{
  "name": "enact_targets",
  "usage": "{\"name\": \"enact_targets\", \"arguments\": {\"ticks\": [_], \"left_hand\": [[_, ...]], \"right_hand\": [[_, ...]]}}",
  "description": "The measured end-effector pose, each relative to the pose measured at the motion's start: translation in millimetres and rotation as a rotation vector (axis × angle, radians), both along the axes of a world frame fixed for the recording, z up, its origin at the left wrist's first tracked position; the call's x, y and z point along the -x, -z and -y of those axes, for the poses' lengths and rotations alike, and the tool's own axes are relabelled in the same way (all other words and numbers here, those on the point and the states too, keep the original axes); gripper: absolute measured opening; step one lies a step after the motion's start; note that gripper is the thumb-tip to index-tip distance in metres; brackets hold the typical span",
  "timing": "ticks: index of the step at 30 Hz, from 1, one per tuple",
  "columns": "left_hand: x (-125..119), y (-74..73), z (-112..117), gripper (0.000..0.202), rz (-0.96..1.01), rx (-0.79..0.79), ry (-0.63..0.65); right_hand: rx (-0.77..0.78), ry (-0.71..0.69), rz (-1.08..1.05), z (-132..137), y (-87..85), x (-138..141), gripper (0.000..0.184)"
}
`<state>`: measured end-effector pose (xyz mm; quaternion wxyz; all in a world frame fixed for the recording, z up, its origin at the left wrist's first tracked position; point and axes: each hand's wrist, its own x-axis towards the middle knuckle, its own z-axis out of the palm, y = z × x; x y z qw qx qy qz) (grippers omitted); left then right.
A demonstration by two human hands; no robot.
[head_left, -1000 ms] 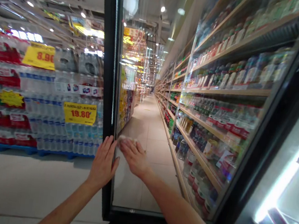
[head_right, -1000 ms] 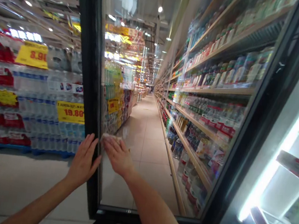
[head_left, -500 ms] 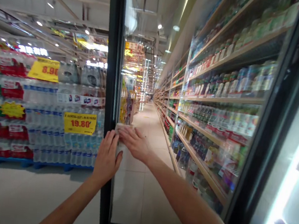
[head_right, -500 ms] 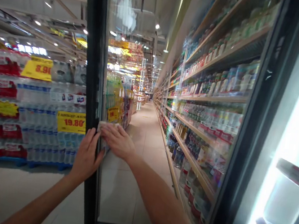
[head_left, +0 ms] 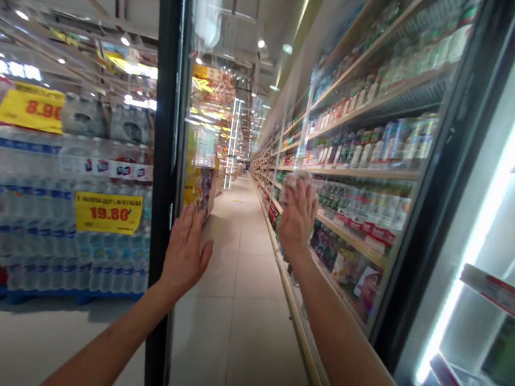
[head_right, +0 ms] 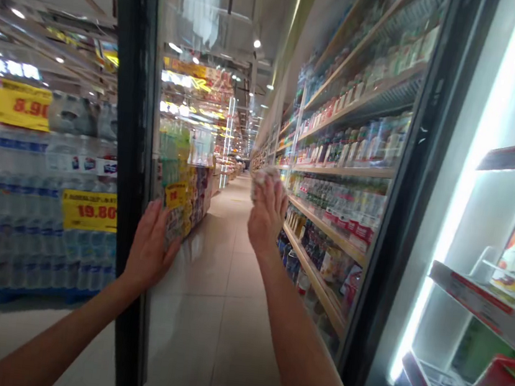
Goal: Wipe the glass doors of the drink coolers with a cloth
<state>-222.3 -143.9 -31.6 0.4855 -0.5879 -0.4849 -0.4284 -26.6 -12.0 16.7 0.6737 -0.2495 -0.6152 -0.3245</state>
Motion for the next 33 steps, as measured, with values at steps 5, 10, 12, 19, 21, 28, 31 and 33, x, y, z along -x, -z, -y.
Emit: {"name": "enact_targets", "arguments": {"ticks": [5,10,12,19,21,28,31,33], "left_hand": [[-22.8,-17.0,-26.3,0.069,-0.025,0.012,-0.002],[-32.6,-29.7,-46.0,0.068,0.044,0.036,-0.098],[-32.0,-30.5,-47.7,0.067,0.044,0.047,-0.113],[-28.1,-28.5,-43.6,0.066,0.016,0.032,-0.119],[-27.7,-28.7,-42.1,0.066,0.01,0.033,-0.122],[-41.4,-58.9,-47.7,0.069,-0.021,-0.003,-0.072],[-46.4,-74.7,-54.6,0.071,0.02,-0.007,-0.055],[-46.9,-78.6,-57.3,0.071,0.034,-0.002,-0.051]], "right_hand": [[-0.054,0.018,0.076,-0.6,16.7,-20.2,0.047],[-0.087,0.013,0.147,-10.3,25.8,-40.4,0.047],[-0.053,0.018,-0.105,-16.5,20.8,-50.6,0.048],[0.009,0.024,0.203,-15.6,30.0,-53.5,0.051],[0.008,0.055,0.069,-24.1,25.7,-71.6,0.051],[0.008,0.07,-0.139,-39.7,9.6,-97.1,0.052],[-0.014,0.06,0.065,-41.3,10.6,-102.4,0.052],[0.016,0.075,-0.081,-47.3,3.6,-116.5,0.05]]}}
